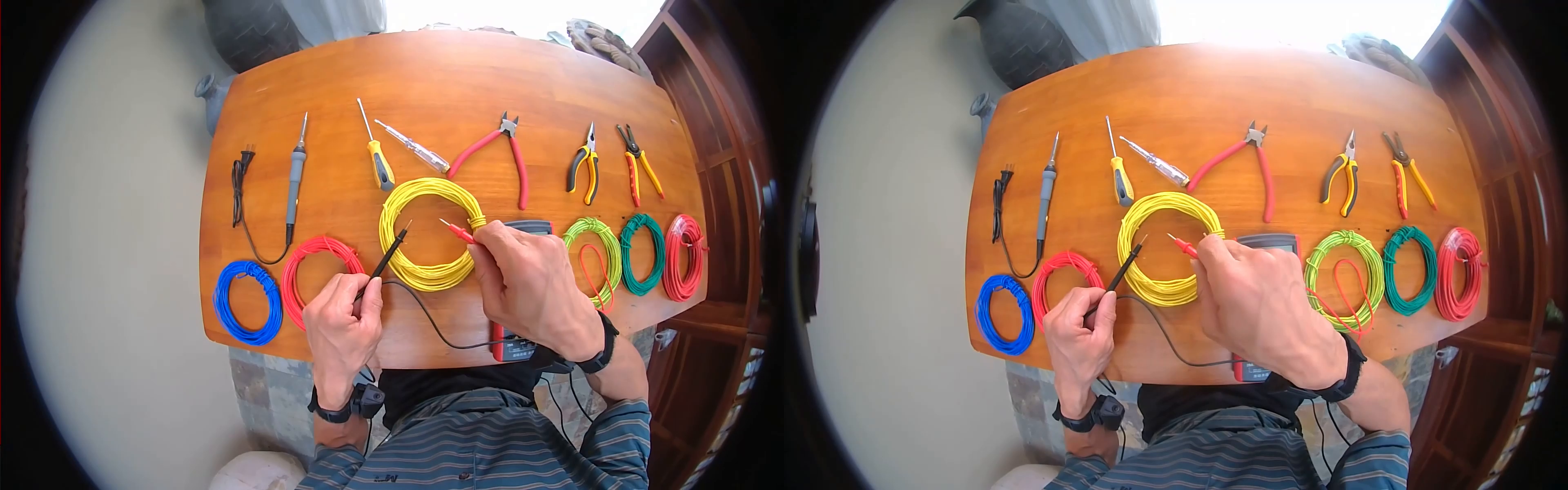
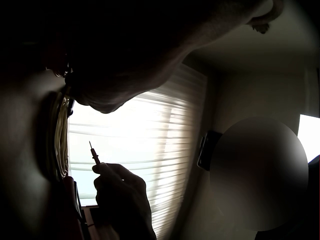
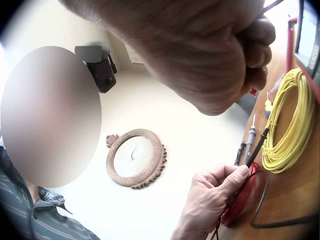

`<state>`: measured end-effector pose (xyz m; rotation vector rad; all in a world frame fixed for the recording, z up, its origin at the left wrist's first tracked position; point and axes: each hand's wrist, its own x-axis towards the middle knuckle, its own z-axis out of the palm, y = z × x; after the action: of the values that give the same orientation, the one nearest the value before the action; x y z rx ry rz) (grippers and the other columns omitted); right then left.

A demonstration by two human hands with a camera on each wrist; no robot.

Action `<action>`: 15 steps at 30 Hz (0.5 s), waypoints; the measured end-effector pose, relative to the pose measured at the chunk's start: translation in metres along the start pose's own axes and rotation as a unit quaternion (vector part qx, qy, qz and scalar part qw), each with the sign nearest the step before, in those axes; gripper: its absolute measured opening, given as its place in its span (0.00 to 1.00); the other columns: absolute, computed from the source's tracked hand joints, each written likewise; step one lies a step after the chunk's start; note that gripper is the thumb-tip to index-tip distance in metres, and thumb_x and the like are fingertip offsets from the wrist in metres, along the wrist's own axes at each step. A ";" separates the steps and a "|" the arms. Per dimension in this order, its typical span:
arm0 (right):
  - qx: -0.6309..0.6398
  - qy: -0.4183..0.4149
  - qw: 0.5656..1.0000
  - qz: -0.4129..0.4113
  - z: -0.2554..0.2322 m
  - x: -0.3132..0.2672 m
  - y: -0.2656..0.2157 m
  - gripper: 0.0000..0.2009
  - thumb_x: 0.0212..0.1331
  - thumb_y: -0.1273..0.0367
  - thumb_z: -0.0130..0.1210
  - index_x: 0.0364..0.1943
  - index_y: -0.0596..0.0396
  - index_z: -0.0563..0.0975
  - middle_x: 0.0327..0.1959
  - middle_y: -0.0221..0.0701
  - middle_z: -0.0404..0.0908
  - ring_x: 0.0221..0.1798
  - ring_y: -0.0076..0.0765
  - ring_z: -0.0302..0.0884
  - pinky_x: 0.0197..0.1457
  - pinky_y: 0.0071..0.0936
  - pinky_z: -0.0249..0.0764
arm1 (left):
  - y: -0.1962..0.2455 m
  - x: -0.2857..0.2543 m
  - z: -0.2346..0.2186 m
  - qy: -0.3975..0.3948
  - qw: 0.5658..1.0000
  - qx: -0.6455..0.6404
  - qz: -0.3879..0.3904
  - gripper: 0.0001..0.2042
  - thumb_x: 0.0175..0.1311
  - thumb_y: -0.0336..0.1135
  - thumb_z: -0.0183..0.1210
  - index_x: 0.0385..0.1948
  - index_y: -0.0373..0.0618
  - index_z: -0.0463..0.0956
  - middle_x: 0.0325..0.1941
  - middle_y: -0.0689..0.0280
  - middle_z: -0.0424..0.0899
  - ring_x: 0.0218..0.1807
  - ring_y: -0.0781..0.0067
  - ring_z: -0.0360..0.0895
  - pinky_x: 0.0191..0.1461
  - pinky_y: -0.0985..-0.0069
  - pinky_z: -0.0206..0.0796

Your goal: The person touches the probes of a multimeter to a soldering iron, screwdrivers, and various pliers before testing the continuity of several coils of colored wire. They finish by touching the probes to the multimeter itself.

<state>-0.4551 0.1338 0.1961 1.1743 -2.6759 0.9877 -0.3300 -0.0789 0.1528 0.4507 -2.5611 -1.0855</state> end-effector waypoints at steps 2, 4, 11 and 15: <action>-0.002 -0.002 1.000 0.008 -0.002 -0.003 0.001 0.07 0.69 0.74 0.61 0.35 0.59 0.74 0.23 0.42 0.80 0.25 0.55 0.82 0.27 0.47 0.74 | 0.001 0.000 0.000 -0.001 1.000 0.001 -0.001 0.05 0.69 0.25 0.70 0.36 0.37 0.83 0.30 0.59 0.83 0.24 0.65 0.83 0.28 0.71 0.73; 0.004 -0.006 1.000 0.010 -0.004 -0.007 0.001 0.07 0.69 0.74 0.61 0.35 0.59 0.74 0.24 0.42 0.81 0.25 0.55 0.82 0.27 0.47 0.75 | 0.003 -0.001 0.001 -0.003 1.000 0.002 -0.002 0.04 0.69 0.25 0.70 0.37 0.36 0.83 0.30 0.59 0.83 0.24 0.66 0.83 0.28 0.72 0.73; 0.008 0.007 1.000 0.006 -0.007 -0.012 0.000 0.07 0.70 0.73 0.60 0.35 0.59 0.74 0.25 0.41 0.81 0.25 0.55 0.82 0.27 0.47 0.74 | 0.004 -0.002 0.000 -0.007 1.000 0.009 -0.007 0.04 0.69 0.26 0.69 0.37 0.36 0.83 0.30 0.59 0.83 0.25 0.67 0.82 0.28 0.71 0.73; 0.001 0.004 1.000 0.007 -0.009 -0.013 -0.002 0.07 0.70 0.73 0.60 0.35 0.59 0.74 0.24 0.41 0.80 0.25 0.54 0.82 0.26 0.47 0.74 | 0.003 -0.003 0.001 -0.001 1.000 0.007 0.000 0.04 0.69 0.26 0.69 0.36 0.36 0.83 0.30 0.58 0.83 0.24 0.67 0.82 0.28 0.71 0.72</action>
<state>-0.4465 0.1463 0.2002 1.1500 -2.6819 0.9961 -0.3283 -0.0748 0.1538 0.4538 -2.5722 -1.0681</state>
